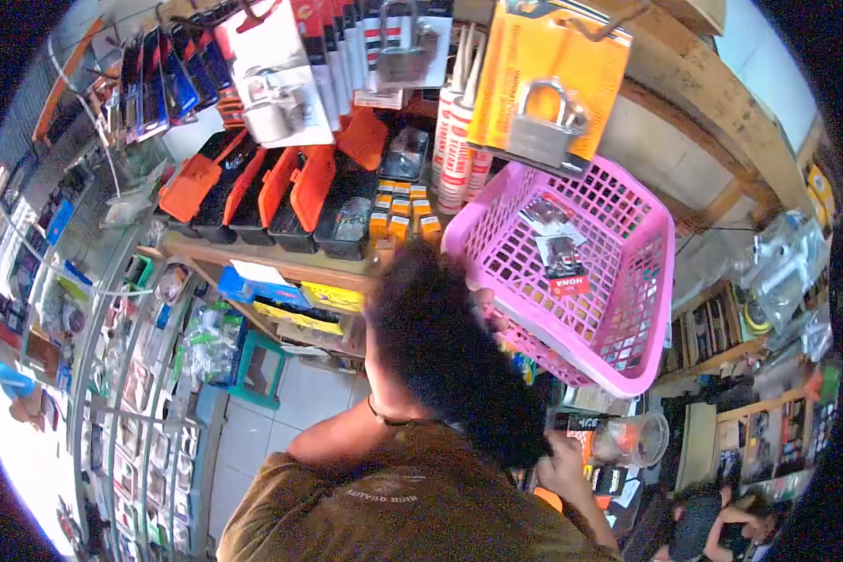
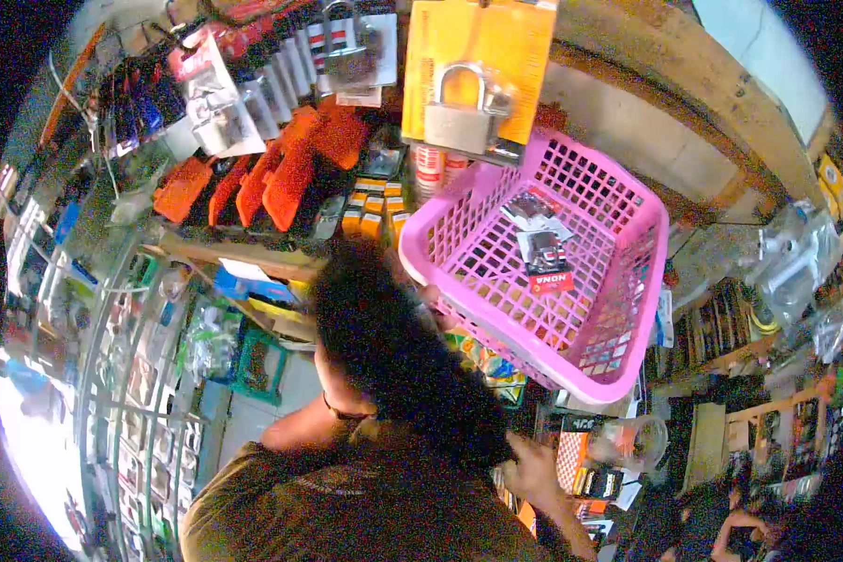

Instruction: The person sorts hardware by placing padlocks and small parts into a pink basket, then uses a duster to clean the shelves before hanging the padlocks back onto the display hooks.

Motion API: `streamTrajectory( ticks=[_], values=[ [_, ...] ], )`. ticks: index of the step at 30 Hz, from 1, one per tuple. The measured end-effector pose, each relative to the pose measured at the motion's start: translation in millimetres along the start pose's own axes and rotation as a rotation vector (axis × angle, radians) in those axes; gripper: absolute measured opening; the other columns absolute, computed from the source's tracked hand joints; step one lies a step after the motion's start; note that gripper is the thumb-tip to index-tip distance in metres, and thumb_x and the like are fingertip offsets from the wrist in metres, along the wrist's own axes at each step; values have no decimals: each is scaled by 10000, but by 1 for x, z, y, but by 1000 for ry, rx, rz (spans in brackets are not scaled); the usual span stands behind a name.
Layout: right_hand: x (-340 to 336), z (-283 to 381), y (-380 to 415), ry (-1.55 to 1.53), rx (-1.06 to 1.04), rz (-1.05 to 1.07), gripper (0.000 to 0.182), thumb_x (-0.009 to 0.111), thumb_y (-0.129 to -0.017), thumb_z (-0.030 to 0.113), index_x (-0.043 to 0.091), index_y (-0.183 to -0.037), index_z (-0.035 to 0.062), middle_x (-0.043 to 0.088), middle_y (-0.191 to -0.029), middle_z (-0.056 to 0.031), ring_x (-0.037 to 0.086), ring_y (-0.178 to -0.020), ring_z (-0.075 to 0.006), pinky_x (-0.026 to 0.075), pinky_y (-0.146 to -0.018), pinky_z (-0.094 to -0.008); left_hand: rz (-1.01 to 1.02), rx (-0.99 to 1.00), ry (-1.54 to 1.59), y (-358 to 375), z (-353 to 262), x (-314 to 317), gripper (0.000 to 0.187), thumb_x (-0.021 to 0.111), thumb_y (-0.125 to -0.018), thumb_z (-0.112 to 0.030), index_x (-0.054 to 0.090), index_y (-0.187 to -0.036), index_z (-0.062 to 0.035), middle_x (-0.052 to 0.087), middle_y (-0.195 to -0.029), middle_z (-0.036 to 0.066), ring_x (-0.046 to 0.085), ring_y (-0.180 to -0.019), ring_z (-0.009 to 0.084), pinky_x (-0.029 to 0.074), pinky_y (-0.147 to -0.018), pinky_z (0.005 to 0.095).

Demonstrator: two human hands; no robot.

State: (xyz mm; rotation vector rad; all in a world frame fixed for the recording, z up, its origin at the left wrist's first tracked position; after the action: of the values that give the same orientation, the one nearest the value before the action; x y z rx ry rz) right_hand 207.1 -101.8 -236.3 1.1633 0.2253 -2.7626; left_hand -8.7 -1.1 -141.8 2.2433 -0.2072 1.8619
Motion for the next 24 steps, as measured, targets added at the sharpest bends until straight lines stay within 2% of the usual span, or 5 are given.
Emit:
streamTrajectory(
  ticks=[2, 5, 11, 13, 24],
  values=[
    [15, -19, 7, 14, 87, 70, 340, 599, -682, 171, 573, -940, -48, 593, -818, -212, 563, -755, -378, 430, -759, -445, 593, -74, 323, -3, -7, -16, 827, 282, -751, -713, 364, -1260, -66, 500, -1166, 125, 496, -1052, 289, 396, -891, 458],
    [18, -4, 1, 72, -78, 85, 365, 626, -668, 218, 582, -936, -26, 591, -854, -214, 566, -768, -375, 445, -741, -438, -26, 32, -112, -19, 2, -55, 715, 279, -801, -651, 416, -1221, -89, 579, -982, 144, 585, -846, 296, 489, -728, 412],
    [28, 8, -9, 51, 114, 311, 432, 620, -711, 189, 513, -1096, 25, 589, -909, -218, 588, -812, -321, 471, -734, -396, 402, 124, 28, -4, -31, -55, 616, 350, -836, -518, 374, -1250, -61, 464, -1188, 131, 484, -1060, 252, 424, -858, 389],
    [35, 2, -5, 77, -77, 317, 438, 611, -722, 229, 510, -1104, 38, 581, -908, -229, 576, -828, -350, 461, -752, -414, 187, 459, -1185, -9, -37, -58, 673, 260, -854, -565, 296, -1297, -59, 429, -1240, 144, 447, -1115, 278, 347, -947, 452],
    [40, 11, -22, 14, 4, 456, 433, 569, -772, 243, 479, -1150, 51, 577, -949, -203, 570, -824, -357, 455, -786, -424, 299, 283, -208, 4, -48, -65, 668, 287, -852, -545, 212, -1327, -81, 324, -1320, 140, 396, -1162, 306, 340, -941, 500]
  ],
)
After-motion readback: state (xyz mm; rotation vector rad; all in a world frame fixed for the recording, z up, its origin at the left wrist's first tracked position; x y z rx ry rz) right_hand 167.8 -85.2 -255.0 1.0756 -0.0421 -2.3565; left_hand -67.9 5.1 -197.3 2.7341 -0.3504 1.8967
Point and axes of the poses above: each hand's wrist, its own y-axis away from the middle knuckle, its own x-axis out of the palm, z = x × y, the point moved 6 cm from there along -y, towards the middle knuckle
